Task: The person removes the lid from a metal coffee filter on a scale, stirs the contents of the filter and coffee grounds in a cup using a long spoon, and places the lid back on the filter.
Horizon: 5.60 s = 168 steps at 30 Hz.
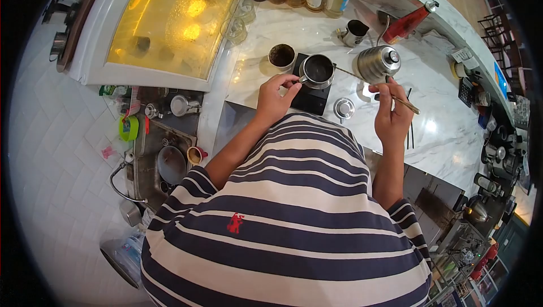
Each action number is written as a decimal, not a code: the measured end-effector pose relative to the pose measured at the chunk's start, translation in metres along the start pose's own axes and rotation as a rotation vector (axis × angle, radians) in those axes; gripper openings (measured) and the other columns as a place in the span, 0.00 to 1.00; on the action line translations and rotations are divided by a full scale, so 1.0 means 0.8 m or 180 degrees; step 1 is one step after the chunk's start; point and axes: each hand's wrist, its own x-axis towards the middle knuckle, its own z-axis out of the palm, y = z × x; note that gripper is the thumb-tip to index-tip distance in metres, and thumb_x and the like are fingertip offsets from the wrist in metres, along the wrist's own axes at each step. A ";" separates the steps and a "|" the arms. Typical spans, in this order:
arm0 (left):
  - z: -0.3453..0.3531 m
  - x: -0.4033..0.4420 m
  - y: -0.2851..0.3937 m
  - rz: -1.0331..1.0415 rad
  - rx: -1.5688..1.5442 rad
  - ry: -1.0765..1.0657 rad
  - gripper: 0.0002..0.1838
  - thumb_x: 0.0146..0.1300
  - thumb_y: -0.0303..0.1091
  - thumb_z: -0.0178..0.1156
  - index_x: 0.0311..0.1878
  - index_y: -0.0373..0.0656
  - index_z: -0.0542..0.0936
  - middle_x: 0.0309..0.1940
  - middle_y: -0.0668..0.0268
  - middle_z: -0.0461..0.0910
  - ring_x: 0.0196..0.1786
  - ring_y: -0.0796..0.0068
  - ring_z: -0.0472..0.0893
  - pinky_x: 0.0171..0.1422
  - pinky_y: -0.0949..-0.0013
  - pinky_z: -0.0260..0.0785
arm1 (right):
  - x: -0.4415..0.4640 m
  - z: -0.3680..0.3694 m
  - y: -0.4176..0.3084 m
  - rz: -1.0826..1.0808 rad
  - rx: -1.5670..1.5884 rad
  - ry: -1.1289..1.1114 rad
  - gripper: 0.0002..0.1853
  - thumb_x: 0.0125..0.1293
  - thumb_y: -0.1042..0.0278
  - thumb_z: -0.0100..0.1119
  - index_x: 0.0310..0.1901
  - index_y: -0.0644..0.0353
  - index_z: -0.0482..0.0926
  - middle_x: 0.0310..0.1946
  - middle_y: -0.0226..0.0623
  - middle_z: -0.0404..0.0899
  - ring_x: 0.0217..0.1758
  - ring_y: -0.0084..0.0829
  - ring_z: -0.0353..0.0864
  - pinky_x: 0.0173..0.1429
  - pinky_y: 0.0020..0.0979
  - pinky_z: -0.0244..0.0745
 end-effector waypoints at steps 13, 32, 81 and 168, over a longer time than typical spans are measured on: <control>0.000 -0.002 0.002 0.0009 0.0012 0.0049 0.12 0.67 0.34 0.71 0.50 0.41 0.87 0.36 0.65 0.86 0.40 0.75 0.83 0.49 0.68 0.73 | -0.003 -0.009 -0.001 0.0327 0.0109 -0.0056 0.07 0.76 0.73 0.59 0.39 0.64 0.82 0.30 0.37 0.87 0.37 0.40 0.86 0.69 0.46 0.75; 0.005 -0.001 0.002 -0.0026 0.0110 0.0005 0.13 0.67 0.36 0.71 0.52 0.42 0.86 0.37 0.66 0.87 0.41 0.75 0.84 0.51 0.64 0.72 | 0.003 0.005 -0.013 0.0154 -0.0039 -0.0103 0.06 0.75 0.72 0.61 0.39 0.64 0.82 0.32 0.40 0.85 0.36 0.40 0.84 0.50 0.36 0.77; 0.015 0.101 -0.163 -0.0209 0.0616 0.0296 0.49 0.41 0.44 0.87 0.68 0.45 0.72 0.57 0.50 0.77 0.64 0.50 0.76 0.68 0.50 0.70 | -0.013 -0.011 0.016 0.1350 0.1642 0.1267 0.15 0.84 0.64 0.49 0.43 0.69 0.74 0.40 0.53 0.88 0.39 0.42 0.91 0.52 0.38 0.85; -0.046 0.033 0.088 0.1475 -0.0725 0.0461 0.40 0.43 0.27 0.86 0.60 0.39 0.75 0.54 0.59 0.79 0.53 0.64 0.84 0.60 0.66 0.77 | -0.028 0.028 -0.145 -0.0042 0.1023 0.0827 0.14 0.85 0.64 0.44 0.45 0.68 0.73 0.37 0.52 0.88 0.36 0.37 0.91 0.70 0.57 0.74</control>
